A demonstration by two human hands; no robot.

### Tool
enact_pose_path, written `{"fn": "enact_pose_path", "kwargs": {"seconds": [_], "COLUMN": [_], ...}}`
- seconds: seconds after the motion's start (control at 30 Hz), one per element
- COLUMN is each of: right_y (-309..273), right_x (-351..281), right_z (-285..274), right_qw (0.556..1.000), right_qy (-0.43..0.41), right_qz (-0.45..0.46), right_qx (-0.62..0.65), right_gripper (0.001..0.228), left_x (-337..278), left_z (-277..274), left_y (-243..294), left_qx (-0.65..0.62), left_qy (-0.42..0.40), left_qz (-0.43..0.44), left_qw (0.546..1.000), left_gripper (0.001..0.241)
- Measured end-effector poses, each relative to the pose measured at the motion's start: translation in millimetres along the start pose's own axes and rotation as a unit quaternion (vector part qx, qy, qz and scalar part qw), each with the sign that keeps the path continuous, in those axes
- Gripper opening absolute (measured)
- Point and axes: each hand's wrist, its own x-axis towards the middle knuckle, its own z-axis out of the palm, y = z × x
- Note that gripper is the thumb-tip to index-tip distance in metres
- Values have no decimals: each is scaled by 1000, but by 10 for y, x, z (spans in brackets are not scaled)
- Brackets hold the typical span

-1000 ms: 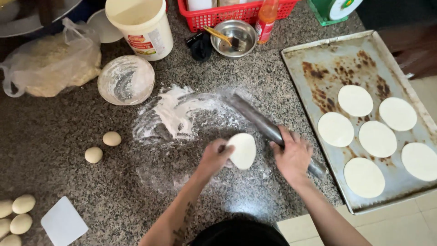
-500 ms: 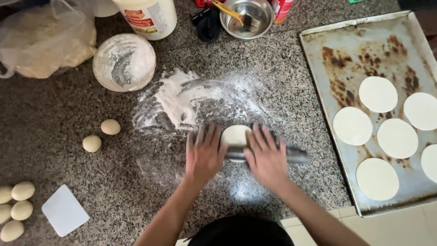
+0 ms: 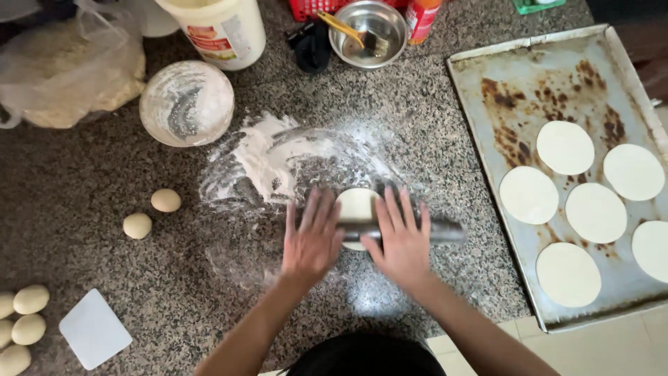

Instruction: Rolling out small balls of dough into flat circles using a rolling pin on a floured surface.

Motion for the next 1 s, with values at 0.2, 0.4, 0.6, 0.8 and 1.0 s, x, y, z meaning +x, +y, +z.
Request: {"fn": "enact_pose_path", "kwargs": {"seconds": [0.2,0.4,0.6,0.8,1.0], "right_y": [136,802,958,848,439], "right_x": [-423,-376,-314,-148,98], "right_z": [-221,262,-164,-476,-493], "right_qw": [993,976,953,955,979], "right_qy": [-115,-48,-52,-25,-53], "right_qz": [-34,205,298,290,196], "right_qx": [20,-53,3,52,10], "right_gripper": [76,57,64,61,54], "left_x": [-425,370,1167,855,265], "left_z": [815,744,958,672,469], "left_y": [-268,102,296,340,-21], "left_qx": [-83,-143,-211,-678,-275], "left_qy": [68,95,39,-46,-36], "left_qz": [179,-41,-172,-39,-151], "left_qw": [978,984,961,732,949], "left_gripper": [78,67,63,41,49]}}
